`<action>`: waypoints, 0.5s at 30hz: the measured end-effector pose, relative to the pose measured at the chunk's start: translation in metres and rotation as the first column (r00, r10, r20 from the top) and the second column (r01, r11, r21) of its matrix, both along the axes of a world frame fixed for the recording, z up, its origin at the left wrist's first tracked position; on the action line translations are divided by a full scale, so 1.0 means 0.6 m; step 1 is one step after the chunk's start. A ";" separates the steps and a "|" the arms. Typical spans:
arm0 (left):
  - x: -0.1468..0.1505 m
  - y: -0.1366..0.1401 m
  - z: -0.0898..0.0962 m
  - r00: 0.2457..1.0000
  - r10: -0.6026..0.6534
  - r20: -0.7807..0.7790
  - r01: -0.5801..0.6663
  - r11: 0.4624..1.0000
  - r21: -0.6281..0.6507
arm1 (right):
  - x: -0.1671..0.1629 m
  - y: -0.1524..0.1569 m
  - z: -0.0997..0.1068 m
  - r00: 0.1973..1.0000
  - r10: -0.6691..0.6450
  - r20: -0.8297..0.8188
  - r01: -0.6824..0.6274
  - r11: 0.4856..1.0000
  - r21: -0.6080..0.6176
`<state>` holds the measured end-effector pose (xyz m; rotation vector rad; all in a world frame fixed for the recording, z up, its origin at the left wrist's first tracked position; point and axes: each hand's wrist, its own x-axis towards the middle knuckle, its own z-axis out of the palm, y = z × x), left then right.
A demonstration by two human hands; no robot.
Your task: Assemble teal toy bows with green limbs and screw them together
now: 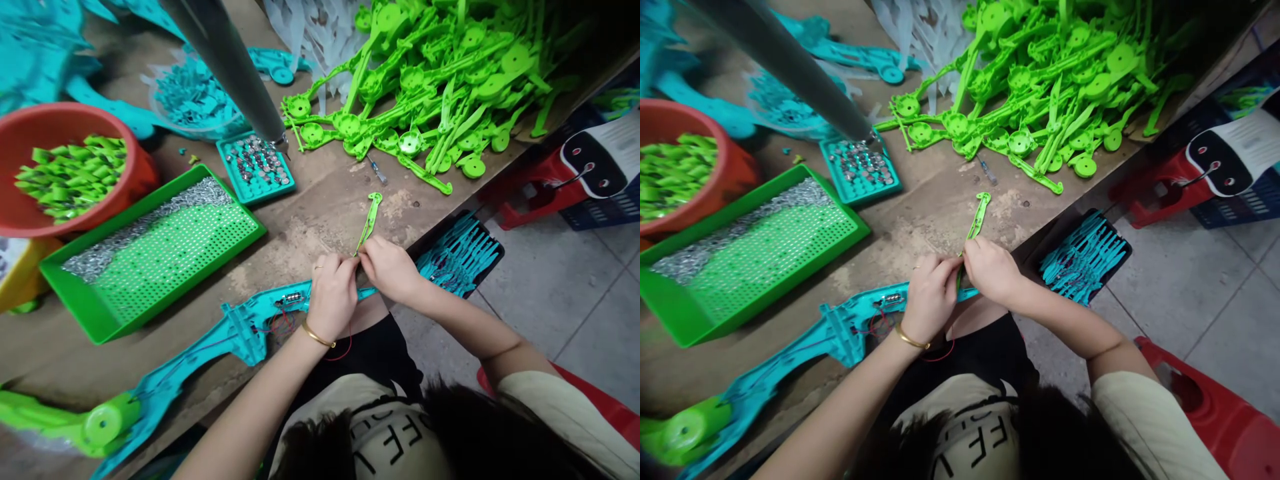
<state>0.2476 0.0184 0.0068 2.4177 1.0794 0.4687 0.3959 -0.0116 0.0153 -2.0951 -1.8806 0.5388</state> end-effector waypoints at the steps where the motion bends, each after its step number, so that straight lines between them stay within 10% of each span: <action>1: 0.000 0.000 -0.001 1.000 -0.006 -0.005 0.006 1.000 0.002 | 0.009 0.006 0.003 0.997 0.014 -0.080 -0.015 1.000 -0.012; 5: 0.001 0.001 -0.003 0.999 -0.021 -0.039 0.021 1.000 -0.011 | 0.047 0.042 0.014 0.929 0.046 -0.368 -0.106 0.984 -0.143; 15: -0.001 0.004 -0.001 0.999 0.007 -0.043 -0.007 1.000 -0.020 | 0.059 0.062 0.008 0.906 0.038 -0.421 -0.142 0.966 -0.217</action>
